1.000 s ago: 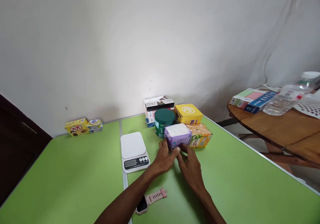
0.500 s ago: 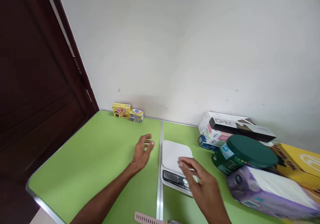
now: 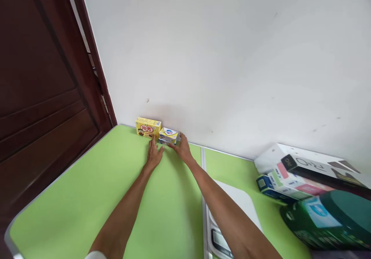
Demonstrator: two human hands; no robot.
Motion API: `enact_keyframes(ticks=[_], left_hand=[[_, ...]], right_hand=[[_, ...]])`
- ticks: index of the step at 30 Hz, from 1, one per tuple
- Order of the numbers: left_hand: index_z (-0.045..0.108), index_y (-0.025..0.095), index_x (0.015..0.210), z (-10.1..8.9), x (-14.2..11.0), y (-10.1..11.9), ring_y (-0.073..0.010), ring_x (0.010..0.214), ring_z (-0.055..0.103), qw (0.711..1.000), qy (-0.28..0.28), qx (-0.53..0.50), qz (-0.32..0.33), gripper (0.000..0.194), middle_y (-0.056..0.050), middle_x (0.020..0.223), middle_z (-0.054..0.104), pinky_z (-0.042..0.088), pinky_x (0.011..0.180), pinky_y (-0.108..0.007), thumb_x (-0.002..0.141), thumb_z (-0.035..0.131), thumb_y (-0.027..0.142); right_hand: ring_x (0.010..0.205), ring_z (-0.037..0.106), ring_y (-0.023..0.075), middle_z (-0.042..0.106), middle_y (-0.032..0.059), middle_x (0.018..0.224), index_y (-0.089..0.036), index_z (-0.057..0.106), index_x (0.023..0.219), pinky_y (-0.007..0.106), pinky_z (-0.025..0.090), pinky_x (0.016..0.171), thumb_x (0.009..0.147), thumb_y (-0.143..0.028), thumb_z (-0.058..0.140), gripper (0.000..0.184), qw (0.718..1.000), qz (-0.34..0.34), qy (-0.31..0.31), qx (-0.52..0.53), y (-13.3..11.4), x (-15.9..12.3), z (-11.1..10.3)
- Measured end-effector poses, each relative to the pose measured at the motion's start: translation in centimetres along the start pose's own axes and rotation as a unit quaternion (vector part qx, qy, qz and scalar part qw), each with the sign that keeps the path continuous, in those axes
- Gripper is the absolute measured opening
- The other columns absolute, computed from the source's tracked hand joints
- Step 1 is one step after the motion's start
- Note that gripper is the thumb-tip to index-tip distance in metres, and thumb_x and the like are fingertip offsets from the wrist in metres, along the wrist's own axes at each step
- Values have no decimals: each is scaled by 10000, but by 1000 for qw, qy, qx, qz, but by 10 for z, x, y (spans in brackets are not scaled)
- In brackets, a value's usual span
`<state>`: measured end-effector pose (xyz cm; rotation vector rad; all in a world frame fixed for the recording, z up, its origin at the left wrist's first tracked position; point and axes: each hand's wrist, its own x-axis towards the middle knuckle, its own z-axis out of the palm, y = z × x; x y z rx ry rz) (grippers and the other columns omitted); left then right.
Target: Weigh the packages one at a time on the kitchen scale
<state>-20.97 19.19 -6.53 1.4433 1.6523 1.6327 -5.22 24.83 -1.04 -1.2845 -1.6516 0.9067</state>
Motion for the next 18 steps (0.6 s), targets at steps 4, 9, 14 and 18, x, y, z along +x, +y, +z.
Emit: enact_keyframes(ticks=[4, 9, 14, 18], left_hand=[[440, 190, 1502, 9, 17, -11, -340, 1390, 552, 1000, 5, 4, 6, 714, -209, 1505, 485, 528, 1103, -519, 852, 709, 311], [514, 193, 1401, 11, 20, -11, -323, 1319, 602, 1000, 8, 16, -1, 612, -177, 1417, 576, 550, 1077, -503, 830, 720, 271], [557, 188, 1301, 5, 12, 2, -291, 1202, 660, 1000, 17, 9, -16, 521, -162, 1331, 628, 588, 1009, -467, 813, 727, 254], [576, 190, 1215, -7, -10, 18, -267, 1135, 684, 999, 21, -1, -26, 457, -136, 1229, 664, 597, 985, -449, 790, 734, 247]], right_hand=[[1189, 678, 330, 699, 152, 1294, -200, 516, 1312, 467, 555, 1003, 653, -529, 875, 818, 1000, -16, -11, 14, 6, 23, 13], [1023, 716, 290, 758, 98, 1149, -226, 543, 1127, 396, 571, 877, 657, -500, 859, 630, 999, -10, -31, -4, 8, 23, 11], [966, 702, 291, 763, 93, 1080, -226, 550, 1047, 372, 545, 823, 697, -475, 826, 511, 998, 4, -40, -55, -4, -1, 1], [935, 708, 288, 760, 82, 1037, -236, 537, 999, 359, 537, 794, 707, -423, 834, 458, 995, 22, -44, -89, -17, -32, -5]])
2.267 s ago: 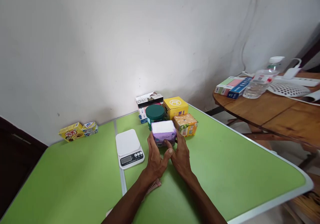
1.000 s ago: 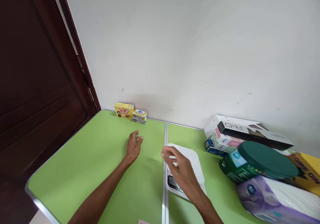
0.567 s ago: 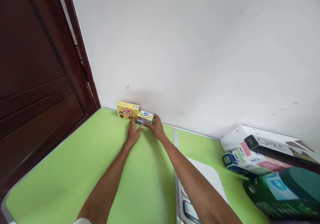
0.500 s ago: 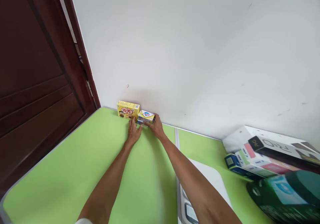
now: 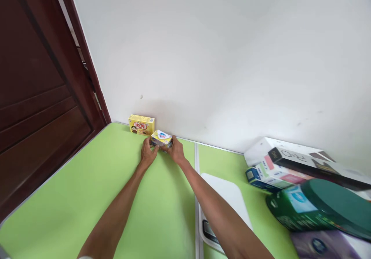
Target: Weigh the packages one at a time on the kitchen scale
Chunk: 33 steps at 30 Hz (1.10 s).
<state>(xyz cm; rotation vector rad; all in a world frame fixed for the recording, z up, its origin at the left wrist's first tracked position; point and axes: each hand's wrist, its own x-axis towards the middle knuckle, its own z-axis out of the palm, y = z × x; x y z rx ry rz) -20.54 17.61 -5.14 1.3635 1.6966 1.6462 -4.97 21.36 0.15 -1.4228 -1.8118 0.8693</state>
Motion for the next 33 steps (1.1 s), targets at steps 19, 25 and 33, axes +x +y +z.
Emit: enact_keyframes(ticks=[19, 25, 33], left_hand=[[556, 188, 1323, -39, -173, 131, -279, 1152, 692, 987, -114, 7, 109, 479, -160, 1307, 665, 578, 1030, -486, 903, 699, 366], [576, 190, 1307, 28, -207, 136, -282, 1142, 695, 974, -197, -48, 99, 472, -137, 1248, 668, 565, 1052, -487, 873, 716, 311], [573, 196, 1347, 35, -209, 135, -294, 1164, 655, 965, -220, 28, 142, 465, -142, 1234, 645, 537, 1067, -503, 906, 673, 306]], right_hand=[[892, 734, 258, 766, 93, 1051, -210, 601, 1002, 314, 547, 696, 671, -287, 860, 428, 999, -11, 40, 7, -28, -191, -122], [886, 731, 267, 777, 77, 984, -217, 636, 988, 325, 550, 720, 667, -284, 833, 382, 996, 22, 80, -46, 22, -220, -178], [1167, 677, 356, 751, 143, 1193, -181, 657, 1244, 464, 559, 961, 660, -329, 852, 633, 997, 28, 69, -8, 51, -224, -185]])
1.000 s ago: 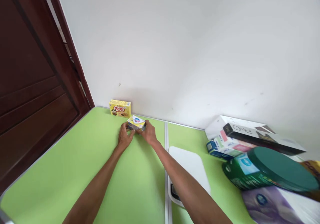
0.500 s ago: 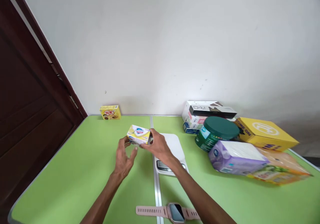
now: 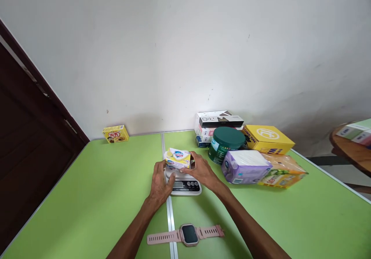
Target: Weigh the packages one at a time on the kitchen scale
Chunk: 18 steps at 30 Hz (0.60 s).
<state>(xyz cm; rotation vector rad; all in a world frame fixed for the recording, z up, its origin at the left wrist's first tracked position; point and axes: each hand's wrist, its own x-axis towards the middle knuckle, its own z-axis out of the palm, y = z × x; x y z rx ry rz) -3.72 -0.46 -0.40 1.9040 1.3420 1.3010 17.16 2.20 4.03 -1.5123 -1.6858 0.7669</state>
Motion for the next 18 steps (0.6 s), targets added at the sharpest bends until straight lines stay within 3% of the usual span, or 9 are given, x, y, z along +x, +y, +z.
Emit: enact_keyframes(ticks=[2, 5, 8, 10, 14, 18], left_hand=[[549, 191, 1389, -4, 0, -7, -299, 1173, 647, 1000, 8, 0, -12, 511, -158, 1267, 640, 543, 1046, -510, 922, 669, 358], [510, 181, 1437, -10, -1, -25, -296, 1164, 662, 994, 53, -42, -91, 601, -176, 1288, 639, 565, 1006, -503, 946, 636, 504], [526, 183, 1422, -15, -3, -43, -286, 1199, 677, 983, 68, -78, -149, 654, -179, 1314, 644, 552, 1053, -498, 950, 586, 632], [532, 193, 1425, -17, -5, -49, -282, 1231, 678, 983, 58, -85, -153, 676, -177, 1344, 647, 539, 1086, -496, 950, 568, 671], [557, 201, 1399, -17, -6, -52, -289, 1238, 686, 982, 58, -92, -157, 667, -180, 1345, 663, 551, 1081, -498, 940, 588, 684], [589, 195, 1343, -14, -6, -55, -283, 1215, 691, 979, 76, -108, -156, 636, -178, 1319, 671, 562, 1068, -497, 918, 639, 666]], right_hand=[[1282, 620, 383, 701, 166, 1327, -180, 619, 1362, 500, 534, 1030, 623, -392, 889, 815, 1000, -3, -2, 24, 3, -6, -3], [1328, 606, 399, 595, 182, 1506, -218, 511, 1513, 531, 549, 1030, 649, -584, 879, 1008, 993, 34, 9, 110, 15, -23, -5], [1342, 614, 376, 606, 175, 1510, -233, 525, 1509, 561, 516, 1093, 868, -747, 620, 826, 975, 56, 98, 193, 36, -41, 4], [1351, 610, 375, 643, 184, 1466, -216, 563, 1477, 593, 465, 1151, 933, -779, 481, 787, 963, 62, 155, 211, 50, -48, 14], [1323, 630, 381, 642, 193, 1463, -188, 576, 1468, 607, 441, 1176, 945, -805, 426, 823, 961, 74, 182, 197, 64, -51, 30], [1271, 663, 365, 682, 199, 1399, -161, 579, 1451, 573, 467, 1153, 961, -820, 366, 848, 956, 82, 190, 208, 64, -48, 34]])
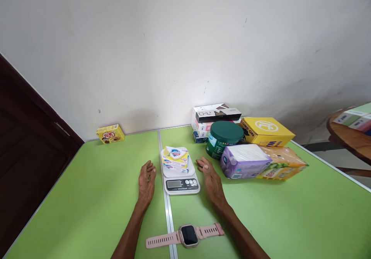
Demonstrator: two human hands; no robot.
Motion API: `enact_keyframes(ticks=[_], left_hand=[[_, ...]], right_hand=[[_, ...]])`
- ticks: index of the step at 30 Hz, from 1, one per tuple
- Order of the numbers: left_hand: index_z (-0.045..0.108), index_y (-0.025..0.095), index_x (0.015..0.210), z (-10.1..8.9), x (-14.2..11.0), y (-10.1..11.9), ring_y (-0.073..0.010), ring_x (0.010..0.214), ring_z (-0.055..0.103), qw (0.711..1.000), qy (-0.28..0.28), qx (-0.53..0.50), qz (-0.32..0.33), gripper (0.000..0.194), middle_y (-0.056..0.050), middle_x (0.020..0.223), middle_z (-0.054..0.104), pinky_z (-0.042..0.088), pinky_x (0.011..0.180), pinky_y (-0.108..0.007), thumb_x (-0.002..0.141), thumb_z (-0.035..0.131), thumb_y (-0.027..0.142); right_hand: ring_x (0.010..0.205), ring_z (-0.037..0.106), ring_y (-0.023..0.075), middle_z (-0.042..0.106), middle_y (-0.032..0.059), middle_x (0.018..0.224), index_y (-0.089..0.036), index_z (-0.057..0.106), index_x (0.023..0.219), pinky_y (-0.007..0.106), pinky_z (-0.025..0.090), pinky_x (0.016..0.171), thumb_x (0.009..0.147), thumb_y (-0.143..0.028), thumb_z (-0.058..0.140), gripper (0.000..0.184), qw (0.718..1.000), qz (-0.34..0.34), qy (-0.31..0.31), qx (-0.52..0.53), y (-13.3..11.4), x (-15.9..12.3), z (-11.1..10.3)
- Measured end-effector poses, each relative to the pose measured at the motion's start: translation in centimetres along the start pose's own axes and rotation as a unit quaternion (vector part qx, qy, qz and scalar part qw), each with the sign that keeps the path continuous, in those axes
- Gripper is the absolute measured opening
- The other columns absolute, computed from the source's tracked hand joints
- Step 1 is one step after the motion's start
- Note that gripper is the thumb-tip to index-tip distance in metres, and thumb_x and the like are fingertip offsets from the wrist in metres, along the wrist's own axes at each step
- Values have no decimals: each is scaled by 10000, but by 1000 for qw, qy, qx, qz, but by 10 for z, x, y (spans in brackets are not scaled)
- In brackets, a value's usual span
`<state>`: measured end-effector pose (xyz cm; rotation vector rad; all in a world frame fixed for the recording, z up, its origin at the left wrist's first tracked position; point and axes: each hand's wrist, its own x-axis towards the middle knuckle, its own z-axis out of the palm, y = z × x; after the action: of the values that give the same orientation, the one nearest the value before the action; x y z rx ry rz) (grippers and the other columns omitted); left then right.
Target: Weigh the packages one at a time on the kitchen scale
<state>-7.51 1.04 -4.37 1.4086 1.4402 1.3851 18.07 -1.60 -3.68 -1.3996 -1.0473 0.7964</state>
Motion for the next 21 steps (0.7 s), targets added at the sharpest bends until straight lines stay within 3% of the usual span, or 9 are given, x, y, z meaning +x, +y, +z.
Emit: enact_keyframes(ticks=[3, 7, 10, 12, 16, 21], left_hand=[[617, 189, 1308, 0, 0, -3, -276, 1183, 696, 1000, -5, -5, 9, 615, -176, 1308, 668, 564, 1061, -499, 914, 648, 660], [635, 190, 1294, -2, 0, -3, -277, 1181, 694, 1000, -15, 0, 14, 580, -172, 1303, 667, 570, 1048, -492, 920, 656, 634], [640, 184, 1285, -3, 1, -2, -280, 1196, 685, 1000, -20, 5, 12, 575, -174, 1304, 668, 560, 1061, -492, 914, 667, 623], [637, 179, 1286, -3, 2, -1, -285, 1202, 682, 1000, -22, 3, 6, 593, -179, 1309, 668, 553, 1068, -497, 902, 676, 629], [569, 186, 1398, -1, 2, 9, -307, 1240, 672, 1000, -25, -9, -1, 708, -192, 1367, 656, 545, 1077, -523, 871, 707, 638], [514, 230, 1498, 10, -2, 38, -321, 1392, 579, 995, -70, 17, 65, 646, -173, 1547, 558, 483, 1154, -547, 960, 635, 567]], right_hand=[[1229, 681, 370, 677, 213, 1397, -154, 596, 1413, 582, 484, 1126, 947, -849, 353, 871, 1000, 8, -1, 15, -2, 0, -1], [1334, 611, 375, 643, 220, 1436, -160, 615, 1367, 570, 443, 1177, 932, -827, 440, 816, 1000, -5, -8, 5, -9, -4, -2], [1422, 537, 353, 518, 208, 1576, -193, 513, 1487, 539, 447, 1181, 915, -750, 570, 800, 999, -27, -28, 3, -21, -2, 0], [1459, 496, 352, 451, 196, 1630, -226, 423, 1563, 537, 456, 1170, 844, -701, 699, 905, 997, -48, -57, -8, -32, 4, 4], [1438, 511, 358, 515, 185, 1574, -225, 376, 1601, 531, 442, 1173, 688, -534, 881, 1089, 983, -73, -146, -80, -55, 26, 11], [1359, 577, 344, 579, 177, 1510, -192, 459, 1545, 498, 432, 1165, 707, -315, 860, 937, 960, -96, -211, -159, -74, 43, 15]])
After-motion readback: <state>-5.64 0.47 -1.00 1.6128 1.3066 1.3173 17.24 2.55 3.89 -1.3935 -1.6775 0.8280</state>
